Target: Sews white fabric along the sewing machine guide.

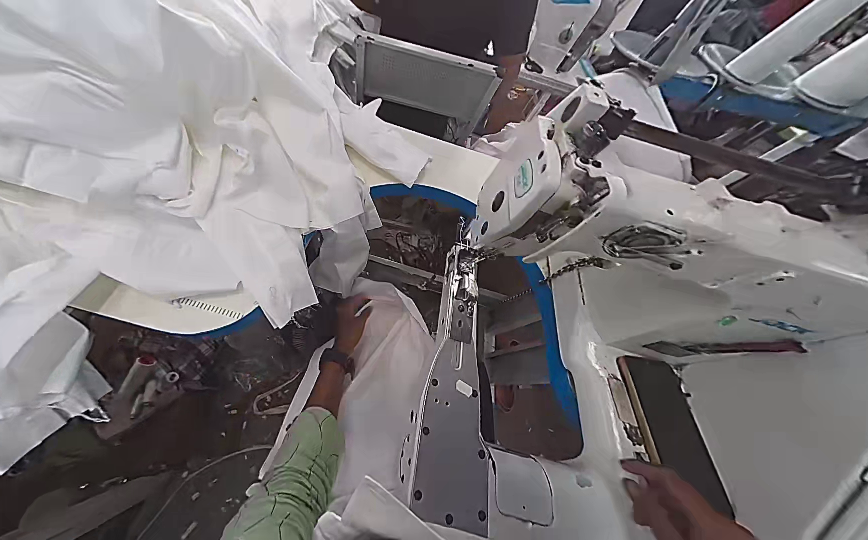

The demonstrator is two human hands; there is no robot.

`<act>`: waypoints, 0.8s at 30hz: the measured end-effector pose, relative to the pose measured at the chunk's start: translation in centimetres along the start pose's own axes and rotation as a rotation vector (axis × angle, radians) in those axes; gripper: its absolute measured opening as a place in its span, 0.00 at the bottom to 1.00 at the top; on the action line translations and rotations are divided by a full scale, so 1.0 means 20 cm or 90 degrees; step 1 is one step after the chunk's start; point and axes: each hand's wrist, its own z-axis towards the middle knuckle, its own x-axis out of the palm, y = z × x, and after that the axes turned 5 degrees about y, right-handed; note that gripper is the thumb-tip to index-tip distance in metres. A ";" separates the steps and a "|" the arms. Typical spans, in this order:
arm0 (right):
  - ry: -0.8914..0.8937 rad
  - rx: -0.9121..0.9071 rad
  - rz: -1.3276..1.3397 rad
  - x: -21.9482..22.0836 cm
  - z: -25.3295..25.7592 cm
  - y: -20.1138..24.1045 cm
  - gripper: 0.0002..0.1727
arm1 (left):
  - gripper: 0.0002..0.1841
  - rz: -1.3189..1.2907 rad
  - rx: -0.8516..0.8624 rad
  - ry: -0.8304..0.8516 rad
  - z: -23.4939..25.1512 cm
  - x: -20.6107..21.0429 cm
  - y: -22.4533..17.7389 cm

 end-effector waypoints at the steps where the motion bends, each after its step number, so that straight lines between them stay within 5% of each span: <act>1: 0.016 -0.049 -0.018 0.07 0.11 0.06 0.18 | 0.27 0.078 -0.067 -0.061 -0.07 -0.07 0.11; 4: 0.093 -0.116 -0.089 0.28 0.44 0.20 0.14 | 0.29 -0.062 -0.363 -0.021 -0.38 -0.13 0.27; 6: 0.269 -0.055 -0.180 0.34 0.71 0.35 0.16 | 0.30 -0.132 -0.388 -0.038 -0.32 -0.10 0.32; 8: 0.335 -0.010 -0.238 0.38 0.91 0.50 0.20 | 0.26 -0.032 -0.281 -0.009 -0.11 -0.05 0.25; 11: 0.195 0.016 -0.007 0.50 1.10 0.55 0.26 | 0.16 -0.100 -0.039 -0.002 0.06 -0.05 -0.50; 13: 0.199 0.106 0.189 0.46 1.00 0.60 0.25 | 0.10 -0.116 0.220 -0.031 -0.11 -0.04 -0.92; 16: 0.277 0.045 0.242 0.52 0.96 0.54 0.23 | 0.14 -0.044 0.478 -0.198 -0.35 -0.20 -1.09; 17: 0.264 0.028 0.269 0.52 0.98 0.56 0.22 | 0.14 -0.017 0.447 -0.249 -0.38 -0.25 -1.07; 20: 0.108 0.019 0.343 0.52 1.25 0.60 0.22 | 0.21 0.123 0.128 -0.313 -0.44 -0.29 -0.94; 22: 0.088 0.007 0.135 0.40 1.51 0.49 0.23 | 0.23 0.145 -0.015 -0.302 -0.49 -0.26 -0.81; 24: 0.255 0.020 -0.168 0.26 1.43 0.36 0.24 | 0.19 0.168 -0.139 -0.226 -0.61 -0.21 -0.67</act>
